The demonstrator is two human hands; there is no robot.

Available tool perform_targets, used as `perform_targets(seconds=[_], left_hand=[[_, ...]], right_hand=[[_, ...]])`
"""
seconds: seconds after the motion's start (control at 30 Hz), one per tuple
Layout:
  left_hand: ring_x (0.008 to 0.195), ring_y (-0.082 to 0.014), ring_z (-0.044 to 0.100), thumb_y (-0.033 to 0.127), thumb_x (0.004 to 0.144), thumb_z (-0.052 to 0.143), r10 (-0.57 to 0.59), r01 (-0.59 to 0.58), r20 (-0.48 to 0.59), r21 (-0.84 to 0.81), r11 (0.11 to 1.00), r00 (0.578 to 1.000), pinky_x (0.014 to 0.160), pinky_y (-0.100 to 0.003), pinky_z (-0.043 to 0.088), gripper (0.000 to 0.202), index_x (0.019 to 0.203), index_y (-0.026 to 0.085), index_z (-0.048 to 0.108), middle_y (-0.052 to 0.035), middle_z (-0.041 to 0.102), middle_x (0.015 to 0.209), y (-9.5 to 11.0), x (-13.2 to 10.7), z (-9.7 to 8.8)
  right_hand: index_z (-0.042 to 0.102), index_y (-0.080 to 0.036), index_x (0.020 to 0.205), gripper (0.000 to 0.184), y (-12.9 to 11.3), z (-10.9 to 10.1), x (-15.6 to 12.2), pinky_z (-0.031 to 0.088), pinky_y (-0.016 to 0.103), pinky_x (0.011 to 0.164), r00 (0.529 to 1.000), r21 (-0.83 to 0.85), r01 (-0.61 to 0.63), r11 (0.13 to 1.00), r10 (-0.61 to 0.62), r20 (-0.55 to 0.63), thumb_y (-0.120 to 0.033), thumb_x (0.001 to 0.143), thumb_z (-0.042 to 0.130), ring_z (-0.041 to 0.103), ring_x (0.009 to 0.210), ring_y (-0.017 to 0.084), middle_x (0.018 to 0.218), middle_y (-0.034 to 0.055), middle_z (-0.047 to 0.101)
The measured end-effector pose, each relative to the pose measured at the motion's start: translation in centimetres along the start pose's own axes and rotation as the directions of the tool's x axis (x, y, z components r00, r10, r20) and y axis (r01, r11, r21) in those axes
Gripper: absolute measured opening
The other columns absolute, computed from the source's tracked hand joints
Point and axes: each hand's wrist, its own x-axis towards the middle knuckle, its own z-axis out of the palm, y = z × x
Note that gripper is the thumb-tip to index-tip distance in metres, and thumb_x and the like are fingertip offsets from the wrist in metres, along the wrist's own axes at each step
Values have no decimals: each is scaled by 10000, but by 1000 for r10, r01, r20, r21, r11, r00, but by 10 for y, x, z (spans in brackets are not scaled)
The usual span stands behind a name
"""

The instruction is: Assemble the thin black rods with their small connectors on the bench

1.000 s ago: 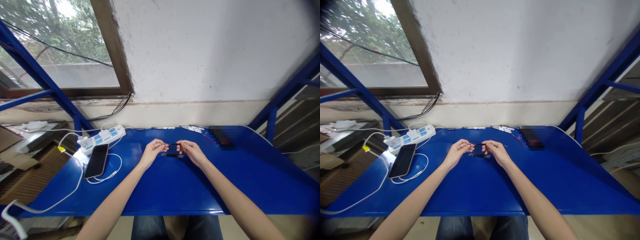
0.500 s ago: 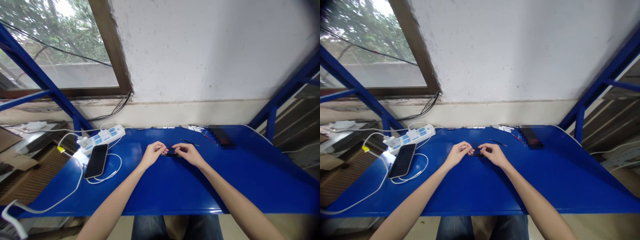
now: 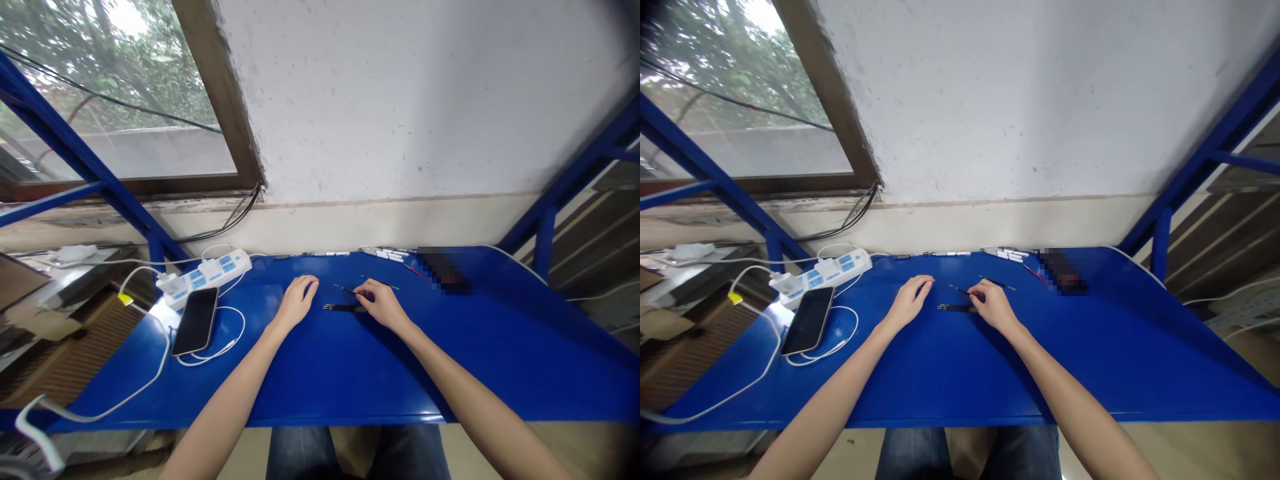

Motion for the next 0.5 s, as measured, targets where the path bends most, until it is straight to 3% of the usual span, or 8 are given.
perform_targets(seconds=[0.13, 0.3, 0.5], left_hand=[[1198, -275, 501, 325, 919, 443, 10, -6, -22, 181, 983, 1000, 1051, -469, 344, 293, 1040, 172, 661, -133, 611, 1227, -23, 4, 0], [1329, -297, 387, 294, 908, 434, -33, 22, 35, 276, 961, 999, 1101, -519, 262, 353, 1170, 138, 610, -161, 524, 1354, -42, 7, 6], [1172, -285, 539, 166, 874, 425, 46, -57, 44, 296, 954, 998, 1039, -499, 367, 309, 1069, 136, 663, -162, 629, 1206, -47, 7, 7]], right_hand=[[708, -184, 844, 195, 8, 2, 0, 457, 290, 665, 1000, -67, -21, 998, 22, 8, -148, 783, 527, 562, 663, 154, 776, 40, 605], [716, -160, 863, 223, 15, 8, 1, 455, 293, 685, 998, -130, 4, 992, 4, 60, -97, 783, 518, 564, 695, 163, 795, 53, 616], [725, -183, 894, 245, 12, 15, 1, 465, 295, 712, 996, -135, 32, 990, -20, 86, -78, 776, 538, 565, 730, 163, 819, 52, 623]])
